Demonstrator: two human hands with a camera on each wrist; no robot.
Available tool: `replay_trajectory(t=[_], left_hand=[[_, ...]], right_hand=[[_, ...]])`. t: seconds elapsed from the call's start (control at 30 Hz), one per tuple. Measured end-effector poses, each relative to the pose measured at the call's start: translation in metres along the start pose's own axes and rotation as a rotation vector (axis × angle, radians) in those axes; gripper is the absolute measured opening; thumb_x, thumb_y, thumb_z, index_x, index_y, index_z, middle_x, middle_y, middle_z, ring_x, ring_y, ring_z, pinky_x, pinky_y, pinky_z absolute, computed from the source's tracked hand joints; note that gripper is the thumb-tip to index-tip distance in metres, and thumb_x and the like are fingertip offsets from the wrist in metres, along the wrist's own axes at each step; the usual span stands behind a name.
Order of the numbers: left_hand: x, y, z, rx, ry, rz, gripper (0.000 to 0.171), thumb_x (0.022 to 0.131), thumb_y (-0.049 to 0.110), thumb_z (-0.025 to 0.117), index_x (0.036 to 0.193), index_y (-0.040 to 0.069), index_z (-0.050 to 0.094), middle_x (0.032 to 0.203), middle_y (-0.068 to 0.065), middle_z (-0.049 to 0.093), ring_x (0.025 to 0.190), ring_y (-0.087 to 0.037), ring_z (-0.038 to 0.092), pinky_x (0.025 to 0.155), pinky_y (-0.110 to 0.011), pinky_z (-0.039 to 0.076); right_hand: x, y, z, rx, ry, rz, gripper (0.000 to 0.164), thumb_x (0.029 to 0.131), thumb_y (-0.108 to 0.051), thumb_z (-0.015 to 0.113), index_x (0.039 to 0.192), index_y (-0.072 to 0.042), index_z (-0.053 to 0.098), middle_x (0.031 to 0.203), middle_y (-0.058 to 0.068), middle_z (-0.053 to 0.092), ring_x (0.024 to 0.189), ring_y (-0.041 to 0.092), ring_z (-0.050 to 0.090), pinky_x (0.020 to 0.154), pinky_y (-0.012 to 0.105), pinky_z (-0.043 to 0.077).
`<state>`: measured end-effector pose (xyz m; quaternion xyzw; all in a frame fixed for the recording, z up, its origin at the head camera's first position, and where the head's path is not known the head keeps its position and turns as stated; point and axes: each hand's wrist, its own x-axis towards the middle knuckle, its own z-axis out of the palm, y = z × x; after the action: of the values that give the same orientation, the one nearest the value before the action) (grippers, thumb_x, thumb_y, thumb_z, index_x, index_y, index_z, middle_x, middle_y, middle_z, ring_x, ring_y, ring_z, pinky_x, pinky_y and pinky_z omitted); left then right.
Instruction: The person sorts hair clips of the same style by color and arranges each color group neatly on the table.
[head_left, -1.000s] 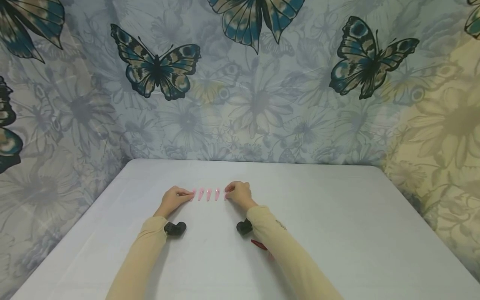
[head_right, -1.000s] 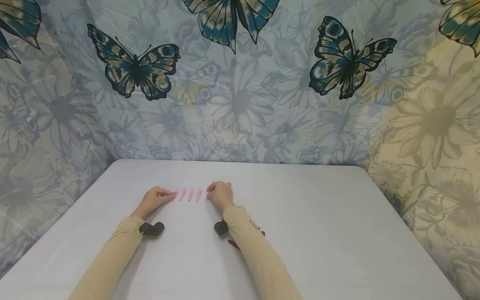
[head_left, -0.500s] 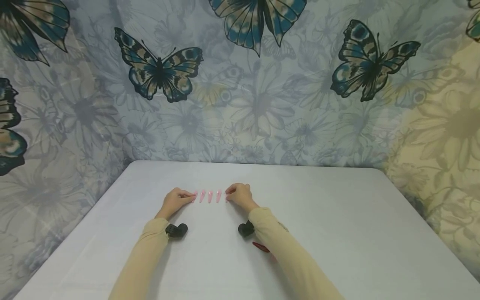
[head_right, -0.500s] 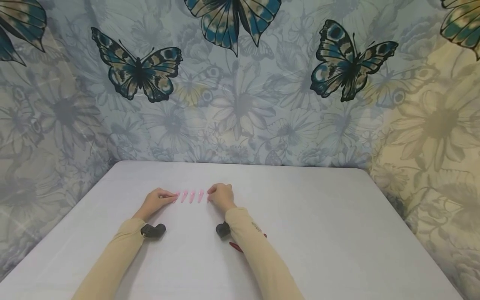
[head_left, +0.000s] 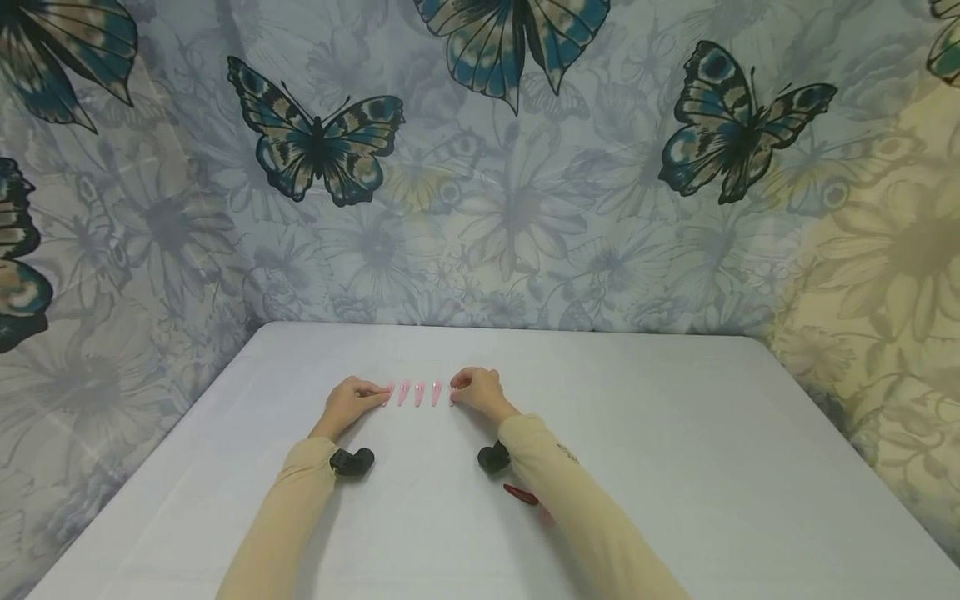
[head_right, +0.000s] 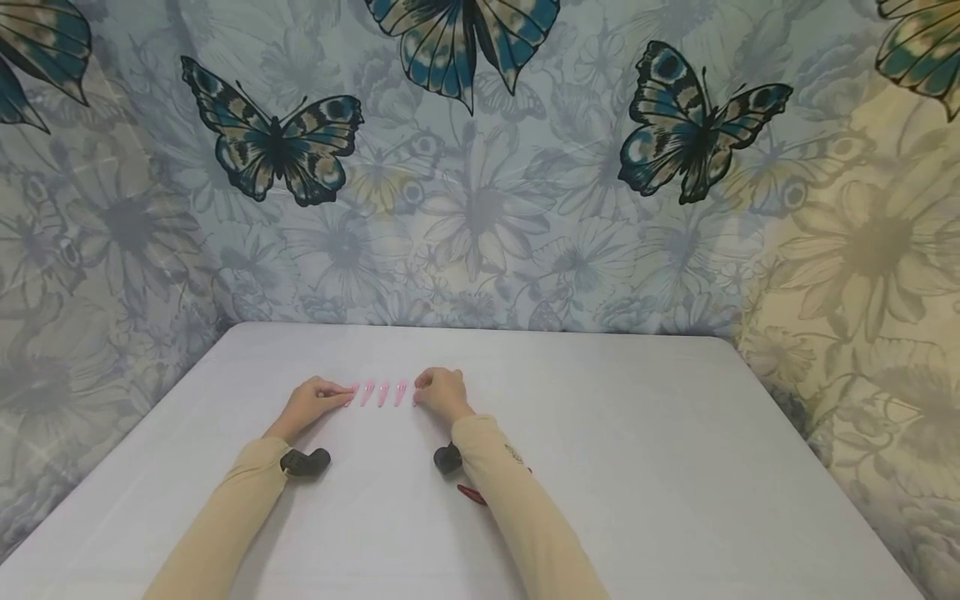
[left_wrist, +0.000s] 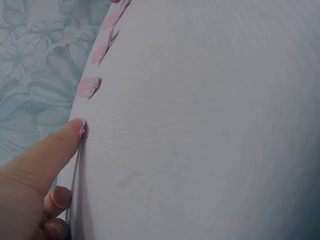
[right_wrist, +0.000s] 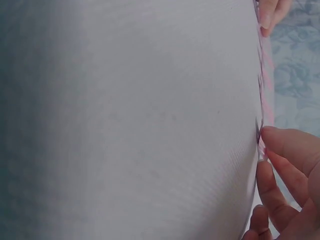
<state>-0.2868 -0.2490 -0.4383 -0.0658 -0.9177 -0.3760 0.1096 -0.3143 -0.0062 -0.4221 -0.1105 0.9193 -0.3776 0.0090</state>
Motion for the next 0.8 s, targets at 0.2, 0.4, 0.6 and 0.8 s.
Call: replay_trajectory(t=[0.2, 0.4, 0.6, 0.8], left_hand=[[-0.001, 0.004, 0.001, -0.021, 0.002, 0.007, 0.02, 0.075, 0.018, 0.072, 0.086, 0.001, 0.071, 0.073, -0.004, 0.053, 0.066, -0.019, 0.042, 0.063, -0.032, 0.033], [0.001, 0.006, 0.001, -0.012, -0.009, 0.015, 0.02, 0.076, 0.019, 0.072, 0.086, 0.002, 0.071, 0.074, -0.004, 0.054, 0.068, -0.019, 0.044, 0.064, -0.032, 0.034], [0.001, 0.004, -0.002, -0.015, -0.011, 0.016, 0.021, 0.076, 0.019, 0.072, 0.087, 0.001, 0.071, 0.076, -0.005, 0.055, 0.07, -0.02, 0.045, 0.065, -0.032, 0.034], [-0.002, 0.004, -0.002, -0.007, -0.019, 0.009, 0.02, 0.077, 0.019, 0.071, 0.086, 0.001, 0.071, 0.075, -0.005, 0.055, 0.07, -0.02, 0.045, 0.065, -0.033, 0.034]], right_hand=[[-0.002, -0.001, -0.003, 0.0, 0.007, 0.003, 0.011, 0.072, -0.009, 0.073, 0.082, -0.008, 0.068, 0.071, -0.003, 0.057, 0.085, 0.023, 0.039, 0.075, 0.035, 0.032], [-0.004, -0.001, -0.008, -0.002, 0.006, -0.023, 0.012, 0.073, -0.008, 0.072, 0.084, -0.008, 0.067, 0.075, -0.001, 0.057, 0.085, 0.023, 0.041, 0.08, 0.038, 0.031], [-0.009, -0.005, -0.012, 0.002, 0.007, -0.068, 0.012, 0.074, -0.006, 0.07, 0.086, -0.006, 0.067, 0.077, 0.002, 0.061, 0.087, 0.024, 0.044, 0.09, 0.043, 0.025], [0.008, 0.016, -0.008, 0.082, -0.019, -0.101, 0.011, 0.074, -0.012, 0.072, 0.084, -0.012, 0.068, 0.078, 0.0, 0.06, 0.088, 0.024, 0.045, 0.093, 0.043, 0.02]])
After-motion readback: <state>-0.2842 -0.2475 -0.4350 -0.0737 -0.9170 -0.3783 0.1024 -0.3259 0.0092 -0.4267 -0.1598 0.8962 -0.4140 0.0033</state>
